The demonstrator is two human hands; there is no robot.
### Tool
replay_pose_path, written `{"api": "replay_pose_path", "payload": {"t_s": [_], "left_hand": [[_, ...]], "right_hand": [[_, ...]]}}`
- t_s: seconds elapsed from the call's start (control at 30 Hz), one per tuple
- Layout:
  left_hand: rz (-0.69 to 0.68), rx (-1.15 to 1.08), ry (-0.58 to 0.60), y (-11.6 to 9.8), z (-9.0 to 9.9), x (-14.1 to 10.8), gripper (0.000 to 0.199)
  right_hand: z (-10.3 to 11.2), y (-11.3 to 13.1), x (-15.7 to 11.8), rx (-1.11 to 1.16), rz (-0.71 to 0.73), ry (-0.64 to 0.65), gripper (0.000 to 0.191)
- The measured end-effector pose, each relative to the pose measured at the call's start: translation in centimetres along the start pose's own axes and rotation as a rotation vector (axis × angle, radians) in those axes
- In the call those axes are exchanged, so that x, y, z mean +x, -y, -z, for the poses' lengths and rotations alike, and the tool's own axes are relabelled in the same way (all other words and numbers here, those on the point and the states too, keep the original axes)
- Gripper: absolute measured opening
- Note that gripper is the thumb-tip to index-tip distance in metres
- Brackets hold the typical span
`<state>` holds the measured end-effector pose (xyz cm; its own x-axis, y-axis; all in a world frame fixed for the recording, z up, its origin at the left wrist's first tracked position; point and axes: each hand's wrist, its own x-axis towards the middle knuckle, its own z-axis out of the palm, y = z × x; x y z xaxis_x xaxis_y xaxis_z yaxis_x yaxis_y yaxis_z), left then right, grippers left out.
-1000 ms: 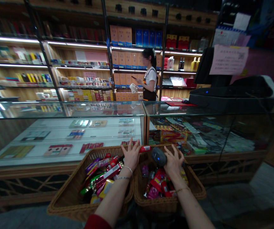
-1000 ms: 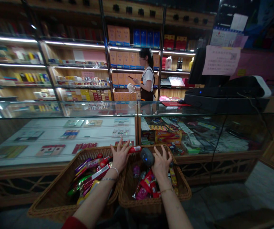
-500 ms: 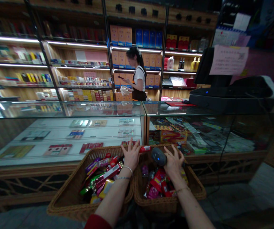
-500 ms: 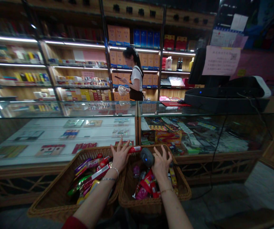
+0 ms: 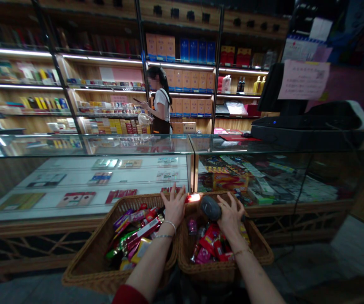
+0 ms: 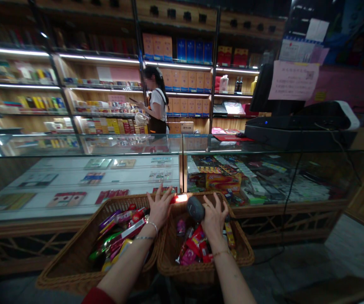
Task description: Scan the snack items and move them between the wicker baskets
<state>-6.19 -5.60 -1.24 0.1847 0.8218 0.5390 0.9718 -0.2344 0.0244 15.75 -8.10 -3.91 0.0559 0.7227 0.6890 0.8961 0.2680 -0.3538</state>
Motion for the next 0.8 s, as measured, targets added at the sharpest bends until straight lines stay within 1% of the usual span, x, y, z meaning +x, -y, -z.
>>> {"api": "replay_pose_path", "payload": {"t_s": [0.23,0.63,0.8], "left_hand": [[0.004,-0.013,-0.011,-0.02,0.0,-0.07,0.041],[0.009,-0.028,-0.008,-0.17,0.21,-0.11,0.04],[0.012,-0.023,-0.012,-0.08,-0.08,-0.05,0.039]], "right_hand": [[-0.17,-0.06,0.01,0.05,0.01,-0.036,0.029],[-0.13,-0.18,-0.06,0.081,0.025,-0.024,0.03],[-0.21,-0.11,-0.13,0.07,0.031,-0.027,0.031]]}}
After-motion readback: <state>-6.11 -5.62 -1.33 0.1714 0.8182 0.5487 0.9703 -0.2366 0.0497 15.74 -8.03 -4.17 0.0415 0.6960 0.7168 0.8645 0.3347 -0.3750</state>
